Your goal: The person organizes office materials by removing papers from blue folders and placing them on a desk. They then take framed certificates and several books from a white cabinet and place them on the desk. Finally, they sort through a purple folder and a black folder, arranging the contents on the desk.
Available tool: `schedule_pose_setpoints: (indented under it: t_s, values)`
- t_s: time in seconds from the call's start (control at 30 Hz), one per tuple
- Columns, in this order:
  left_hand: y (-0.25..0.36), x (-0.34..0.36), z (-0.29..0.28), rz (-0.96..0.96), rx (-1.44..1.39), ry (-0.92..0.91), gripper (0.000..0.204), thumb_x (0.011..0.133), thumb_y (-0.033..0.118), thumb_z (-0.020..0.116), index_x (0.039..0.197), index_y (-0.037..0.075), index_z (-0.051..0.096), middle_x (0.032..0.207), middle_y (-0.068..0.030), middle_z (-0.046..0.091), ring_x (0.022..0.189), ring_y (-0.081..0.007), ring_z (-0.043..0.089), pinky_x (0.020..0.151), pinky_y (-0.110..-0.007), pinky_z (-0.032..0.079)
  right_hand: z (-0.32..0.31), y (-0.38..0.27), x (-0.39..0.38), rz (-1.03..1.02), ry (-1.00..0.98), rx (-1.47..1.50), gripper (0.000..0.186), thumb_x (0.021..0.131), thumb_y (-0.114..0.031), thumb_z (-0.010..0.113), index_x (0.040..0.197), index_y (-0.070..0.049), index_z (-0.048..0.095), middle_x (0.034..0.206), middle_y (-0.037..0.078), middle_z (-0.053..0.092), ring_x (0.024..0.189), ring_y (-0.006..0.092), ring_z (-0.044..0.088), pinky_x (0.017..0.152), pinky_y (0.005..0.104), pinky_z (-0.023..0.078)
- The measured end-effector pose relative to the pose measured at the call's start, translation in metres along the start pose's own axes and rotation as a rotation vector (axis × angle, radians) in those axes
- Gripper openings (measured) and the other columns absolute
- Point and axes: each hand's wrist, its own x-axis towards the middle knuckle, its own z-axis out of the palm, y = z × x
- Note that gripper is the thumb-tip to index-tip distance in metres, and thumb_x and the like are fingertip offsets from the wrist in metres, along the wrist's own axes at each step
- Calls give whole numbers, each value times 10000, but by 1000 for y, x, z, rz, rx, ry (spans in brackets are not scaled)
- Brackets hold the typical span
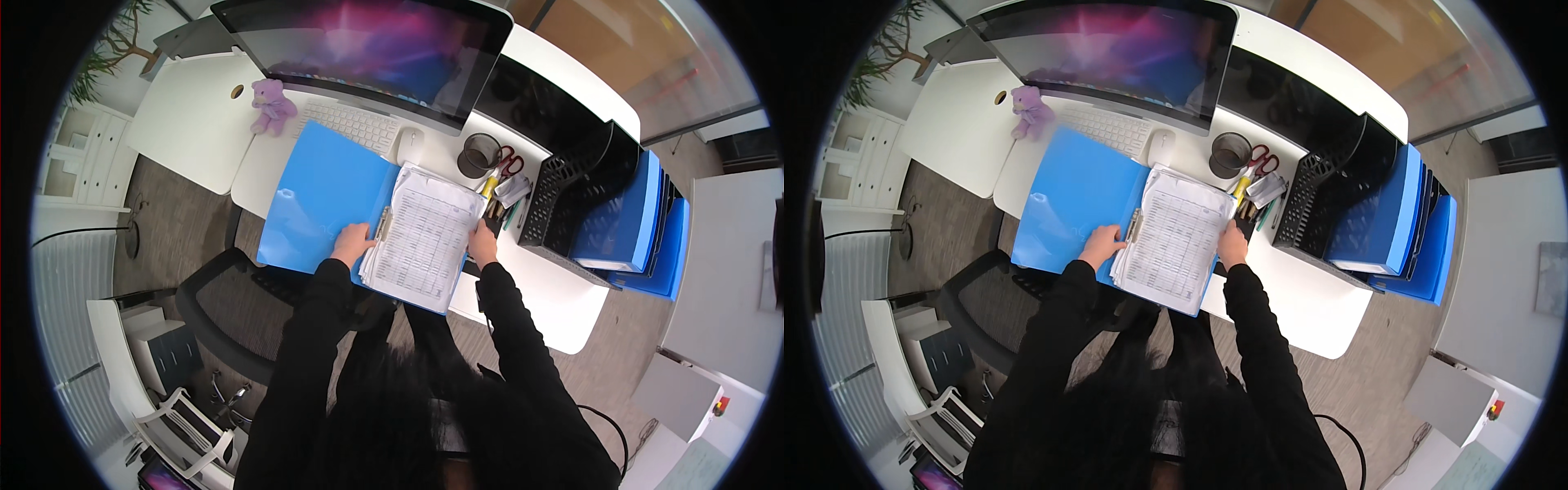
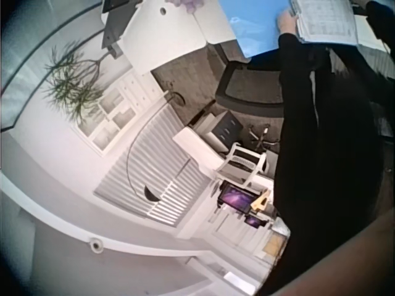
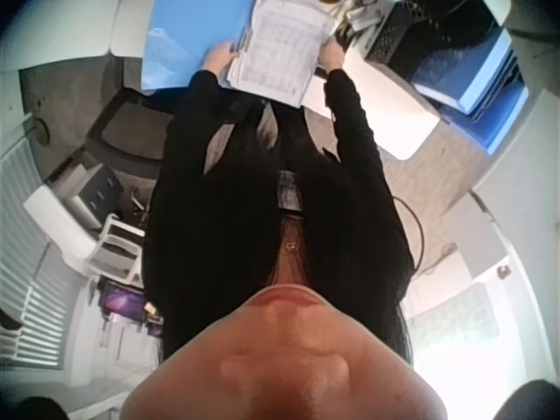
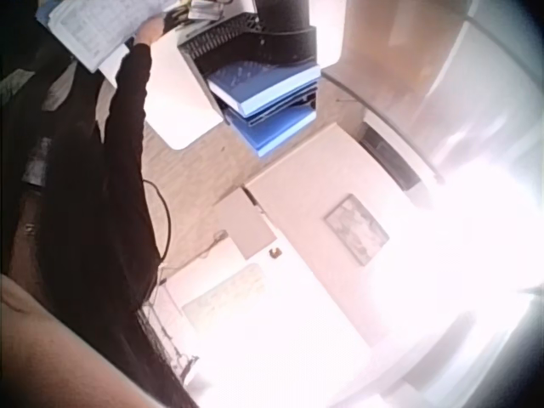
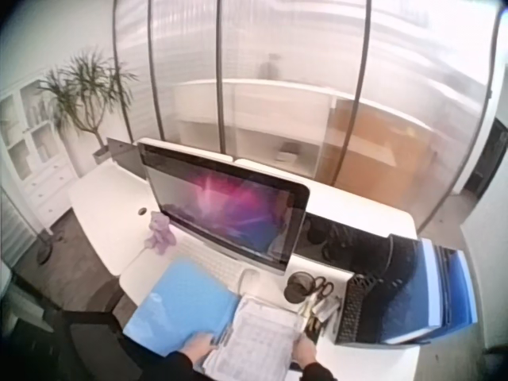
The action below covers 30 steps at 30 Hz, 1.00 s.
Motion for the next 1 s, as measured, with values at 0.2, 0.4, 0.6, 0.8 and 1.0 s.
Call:
schedule_pose_setpoints:
  t_s: [0.2, 0.4, 0.6, 0.8, 1.0]
  values:
    - [-5, 0, 5, -24, -48, 30, 276, 617, 265, 684, 667, 27, 553, 668, -128, 576, 666, -283, 560, 582, -373, 437, 1, 0, -1, -52, 59, -51, 203, 764, -158, 468, 905, -18, 426, 854, 222, 536, 791, 389, 532, 685, 455, 425]
    - [-8, 0, 4, -22, -67, 5, 315, 622, 316, 675, 655, 26, 558, 651, -135, 574, 646, -287, 561, 571, -369, 434, 2, 0, 1, -47, 53, -44, 212, 758, -156, 485, 904, -13, 429, 848, 223, 538, 791, 384, 532, 689, 450, 425]
    - [0, -11, 1, -23, -153, 100, 392, 745, 399, 531, 713, 11, 576, 567, -134, 560, 557, -260, 561, 545, -360, 435, 8, 8, 8, 23, 7, 70, 239, 751, -162, 487, 921, -3, 434, 866, 213, 541, 820, 369, 530, 704, 432, 425]
    - [16, -23, 26, -197, -179, 197, 438, 805, 452, 377, 818, 50, 551, 798, -194, 577, 782, -374, 538, 690, -450, 412, 10, 10, -15, -111, 219, 192, 319, 699, -151, 535, 962, 6, 448, 826, 155, 539, 757, 306, 539, 681, 382, 429]
    - [21, -27, 29, -246, -207, 136, 374, 790, 416, 421, 912, 66, 473, 848, -200, 571, 829, -385, 523, 706, -456, 404, 27, 26, -28, 8, 147, 391, 360, 647, -153, 613, 929, 13, 462, 706, 100, 527, 688, 228, 548, 625, 318, 436]
